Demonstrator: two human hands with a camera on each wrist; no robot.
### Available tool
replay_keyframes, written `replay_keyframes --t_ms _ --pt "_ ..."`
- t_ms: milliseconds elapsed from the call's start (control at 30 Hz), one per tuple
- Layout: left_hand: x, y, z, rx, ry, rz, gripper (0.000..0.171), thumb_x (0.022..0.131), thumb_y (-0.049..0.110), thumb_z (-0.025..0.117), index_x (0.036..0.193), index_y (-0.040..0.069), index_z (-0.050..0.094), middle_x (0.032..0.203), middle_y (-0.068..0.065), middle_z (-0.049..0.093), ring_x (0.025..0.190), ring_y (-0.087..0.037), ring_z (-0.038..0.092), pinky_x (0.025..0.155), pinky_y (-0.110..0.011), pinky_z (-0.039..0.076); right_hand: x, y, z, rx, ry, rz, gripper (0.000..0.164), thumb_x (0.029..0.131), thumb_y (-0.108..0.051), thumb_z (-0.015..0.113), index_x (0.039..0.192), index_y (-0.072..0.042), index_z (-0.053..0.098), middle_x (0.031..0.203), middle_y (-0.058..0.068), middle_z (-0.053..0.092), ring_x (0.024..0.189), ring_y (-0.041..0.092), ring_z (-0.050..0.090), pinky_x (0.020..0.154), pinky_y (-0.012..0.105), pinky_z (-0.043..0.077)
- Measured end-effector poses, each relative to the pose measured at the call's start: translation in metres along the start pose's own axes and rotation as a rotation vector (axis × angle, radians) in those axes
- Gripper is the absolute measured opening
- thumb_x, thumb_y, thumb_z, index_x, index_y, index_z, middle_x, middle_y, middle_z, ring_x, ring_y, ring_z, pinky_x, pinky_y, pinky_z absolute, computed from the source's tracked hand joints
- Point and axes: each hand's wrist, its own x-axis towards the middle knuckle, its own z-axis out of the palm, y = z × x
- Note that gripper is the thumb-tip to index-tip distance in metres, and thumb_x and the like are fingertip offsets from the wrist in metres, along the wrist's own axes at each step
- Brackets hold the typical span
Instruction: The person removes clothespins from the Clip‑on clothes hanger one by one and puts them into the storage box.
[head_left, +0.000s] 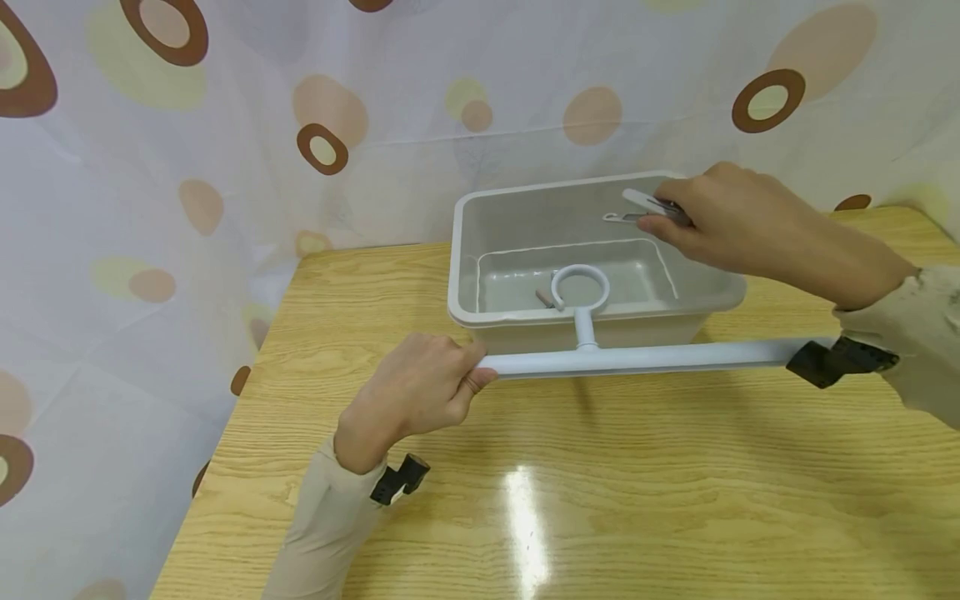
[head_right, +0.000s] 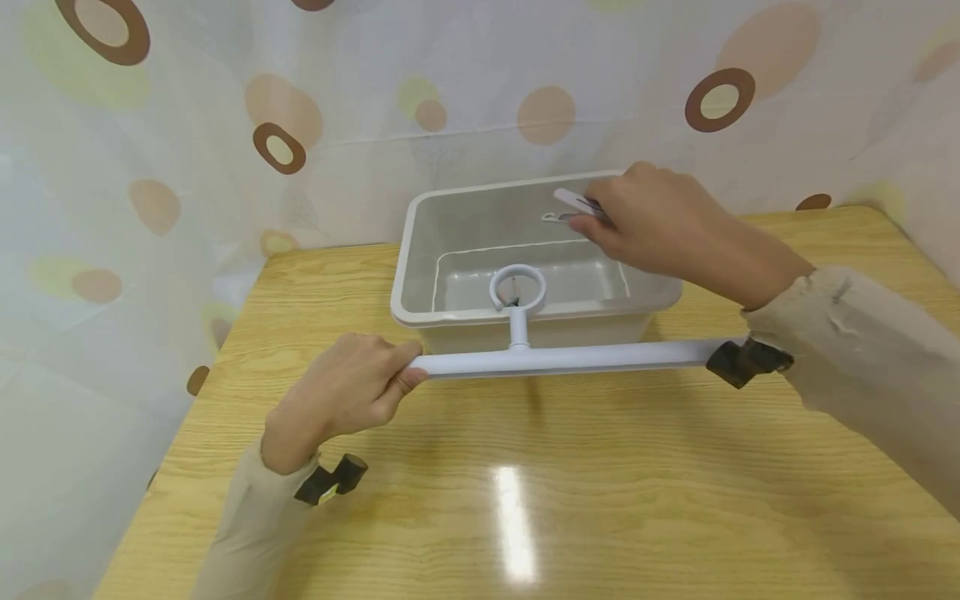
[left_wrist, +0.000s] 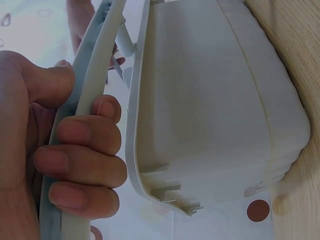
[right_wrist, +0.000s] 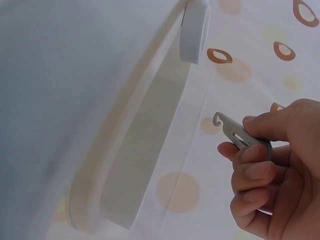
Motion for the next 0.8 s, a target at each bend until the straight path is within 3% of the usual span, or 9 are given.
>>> replay_keyframes --t_ms 433,800 --pt "0.0 0.0 0.0 0.015 0.015 0.012 0.036 0.098 0.028 0.055 0.067 0.013 0.04 0.053 0.008 0.026 0.045 -0.006 0.026 0.041 -0.022 0.025 0.012 -0.001 -0.003 0.003 0.027 -0.015 0.029 0.098 -0.024 0.057 0.077 -0.005 0.051 0.057 0.003 0.043 0.048 0.015 0.04 0.043 0.029 0.031" --pt "0.0 0.001 -0.001 0.008 -0.01 -0.003 0.035 0.097 0.027 0.056 0.068 0.014 0.041 0.053 0.008 0.027 0.045 -0.005 0.027 0.041 -0.021 0.024 0.022 -0.001 -0.004 -0.001 -0.004 -0.007 0.031 0.099 -0.026 0.055 0.074 -0.007 0.049 0.057 0.003 0.043 0.05 0.017 0.04 0.044 0.03 0.031"
